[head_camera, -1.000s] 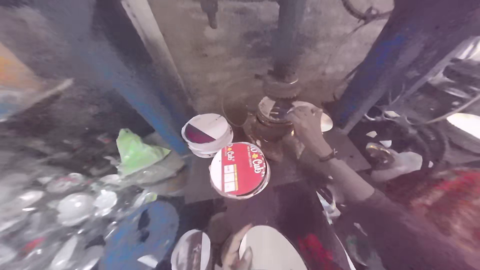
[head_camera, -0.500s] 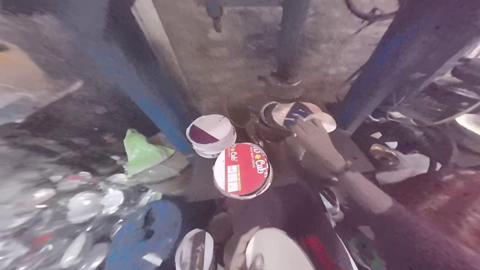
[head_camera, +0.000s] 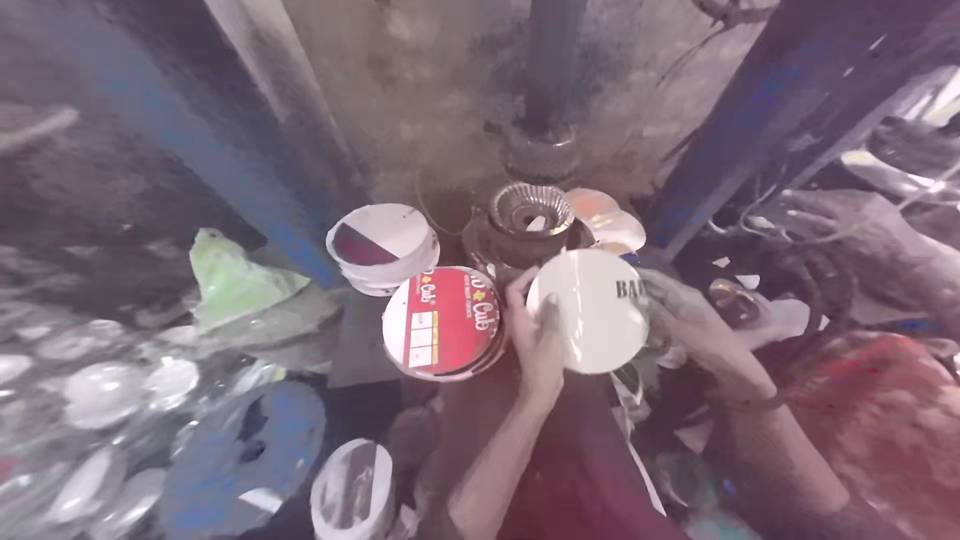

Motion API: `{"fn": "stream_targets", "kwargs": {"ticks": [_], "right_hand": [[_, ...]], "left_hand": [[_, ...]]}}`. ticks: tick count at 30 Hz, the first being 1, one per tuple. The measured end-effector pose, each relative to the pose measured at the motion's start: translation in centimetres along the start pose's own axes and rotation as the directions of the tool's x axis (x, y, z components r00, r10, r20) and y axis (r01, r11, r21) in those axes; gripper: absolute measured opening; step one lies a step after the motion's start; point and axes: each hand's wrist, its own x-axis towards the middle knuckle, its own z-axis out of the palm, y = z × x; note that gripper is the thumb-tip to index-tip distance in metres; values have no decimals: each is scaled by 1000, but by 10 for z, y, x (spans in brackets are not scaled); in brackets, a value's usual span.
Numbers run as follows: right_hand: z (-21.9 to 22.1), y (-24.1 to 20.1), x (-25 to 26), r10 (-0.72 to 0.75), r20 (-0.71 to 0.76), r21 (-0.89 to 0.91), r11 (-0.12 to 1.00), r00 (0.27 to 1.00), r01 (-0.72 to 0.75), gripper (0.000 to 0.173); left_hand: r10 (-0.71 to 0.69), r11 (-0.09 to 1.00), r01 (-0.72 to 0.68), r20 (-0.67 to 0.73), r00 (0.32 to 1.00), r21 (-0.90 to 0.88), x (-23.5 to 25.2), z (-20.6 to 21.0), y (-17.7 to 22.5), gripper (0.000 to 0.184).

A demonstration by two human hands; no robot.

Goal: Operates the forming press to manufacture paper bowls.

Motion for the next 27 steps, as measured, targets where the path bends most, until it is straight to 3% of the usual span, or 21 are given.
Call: {"fn": "stream_targets", "kwargs": {"ticks": [3,7,11,16,21,24,27], "right_hand": [[-12,8,45,111,-123,87,991,986,-101,36],[-14,40,123,138,-225,66,990,964,-126,28],[-2,40,181,157,-169,78,986,973,-146,30],[10,34,206,151,-140,29,988,979,-149,24],[-8,28,152,132,-271,47,991,954,-124,33],[-24,41,74,-59,-404,-307,949,913,-75,36],[-9,41,15,-116,-481,-525,832,869,-179,21]], "left_hand": [[-50,999,50,23,998,1,15,8,5,55],[-158,986,160,54,986,-40,2,-16,17,50],[-214,974,222,141,967,-43,-42,-56,16,49],[-299,946,307,88,950,-101,-77,-84,12,50],[-269,954,277,86,959,-114,-88,-102,15,49],[-238,964,253,157,959,-87,-96,-111,17,38],[-279,948,310,279,919,-72,-104,-109,10,32]]}}
